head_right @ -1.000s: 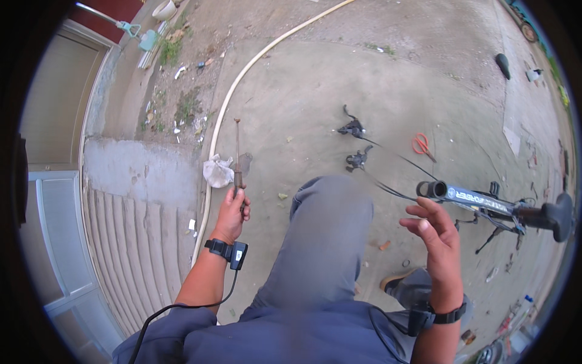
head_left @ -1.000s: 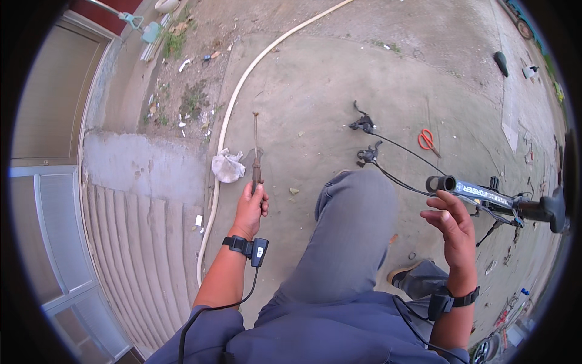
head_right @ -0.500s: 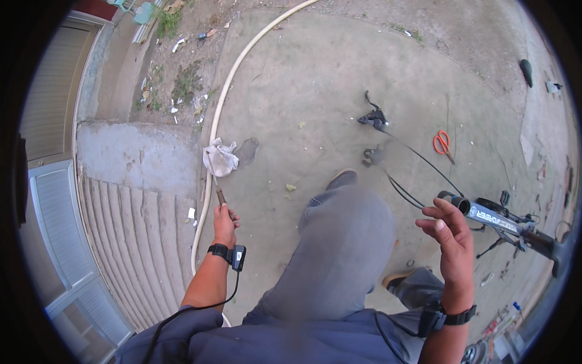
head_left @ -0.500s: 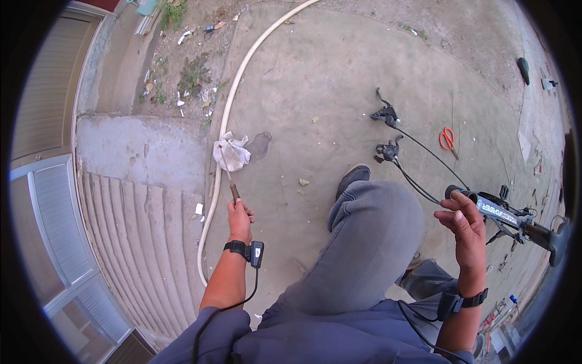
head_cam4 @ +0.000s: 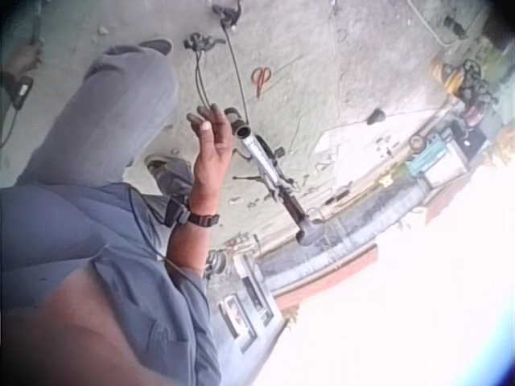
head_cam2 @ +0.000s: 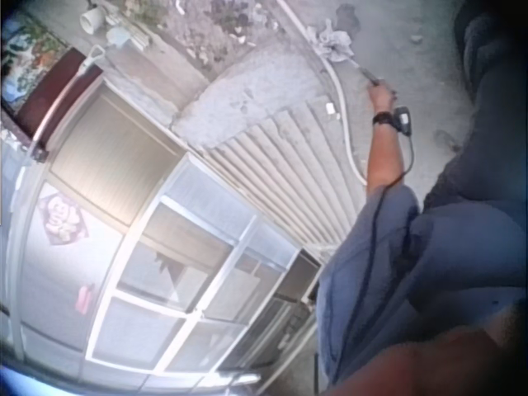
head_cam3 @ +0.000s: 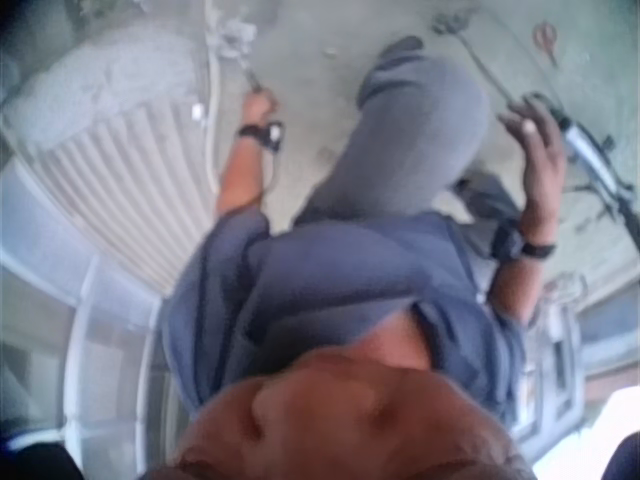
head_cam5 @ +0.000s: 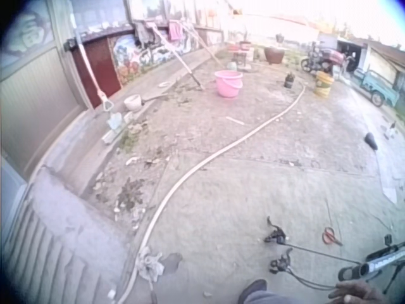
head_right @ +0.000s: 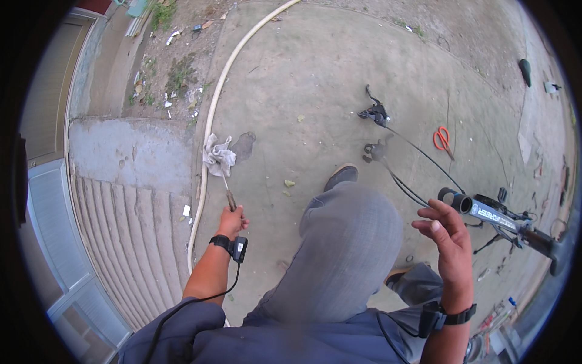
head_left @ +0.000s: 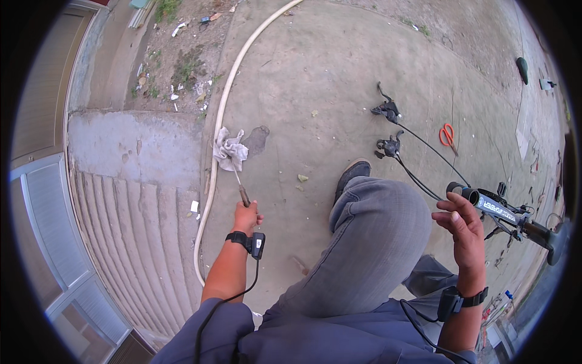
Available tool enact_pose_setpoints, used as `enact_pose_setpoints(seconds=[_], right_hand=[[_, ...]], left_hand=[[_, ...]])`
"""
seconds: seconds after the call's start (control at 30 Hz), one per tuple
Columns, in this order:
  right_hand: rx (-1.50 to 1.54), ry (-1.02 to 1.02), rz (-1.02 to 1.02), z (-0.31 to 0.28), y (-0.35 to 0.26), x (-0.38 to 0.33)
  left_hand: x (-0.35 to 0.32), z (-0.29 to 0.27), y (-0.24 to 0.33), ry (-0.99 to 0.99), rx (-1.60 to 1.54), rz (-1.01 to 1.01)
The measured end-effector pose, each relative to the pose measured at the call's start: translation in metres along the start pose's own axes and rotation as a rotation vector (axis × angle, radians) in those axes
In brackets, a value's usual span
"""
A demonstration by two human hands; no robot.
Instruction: The person inserts a headset bearing into the bicycle frame's head tube, then uses a screwdriver to tap it into place. They then pick up the front fork assembly and insert it into the head tube, aligning the headset components.
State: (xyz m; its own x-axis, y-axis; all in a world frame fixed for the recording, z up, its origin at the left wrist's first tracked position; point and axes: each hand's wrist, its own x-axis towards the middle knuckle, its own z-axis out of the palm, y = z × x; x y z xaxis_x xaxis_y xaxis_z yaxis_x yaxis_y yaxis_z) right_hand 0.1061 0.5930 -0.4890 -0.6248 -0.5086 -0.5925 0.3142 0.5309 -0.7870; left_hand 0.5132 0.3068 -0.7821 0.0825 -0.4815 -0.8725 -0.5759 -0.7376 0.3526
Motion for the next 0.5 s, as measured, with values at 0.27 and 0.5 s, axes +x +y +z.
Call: enact_pose_setpoints(seconds=[0.27,0.5], right_hand=[[0.007,-0.009,-0.01,0.008,-0.003,-0.004],[0.065,0.004,-0.042,0.004,-0.001,-0.016]], left_hand=[[-0.017,0.001,-0.017,-0.037,-0.004,-0.034],[-0.049,-0.003,-0.031,-0.06,-0.032,-0.049]])
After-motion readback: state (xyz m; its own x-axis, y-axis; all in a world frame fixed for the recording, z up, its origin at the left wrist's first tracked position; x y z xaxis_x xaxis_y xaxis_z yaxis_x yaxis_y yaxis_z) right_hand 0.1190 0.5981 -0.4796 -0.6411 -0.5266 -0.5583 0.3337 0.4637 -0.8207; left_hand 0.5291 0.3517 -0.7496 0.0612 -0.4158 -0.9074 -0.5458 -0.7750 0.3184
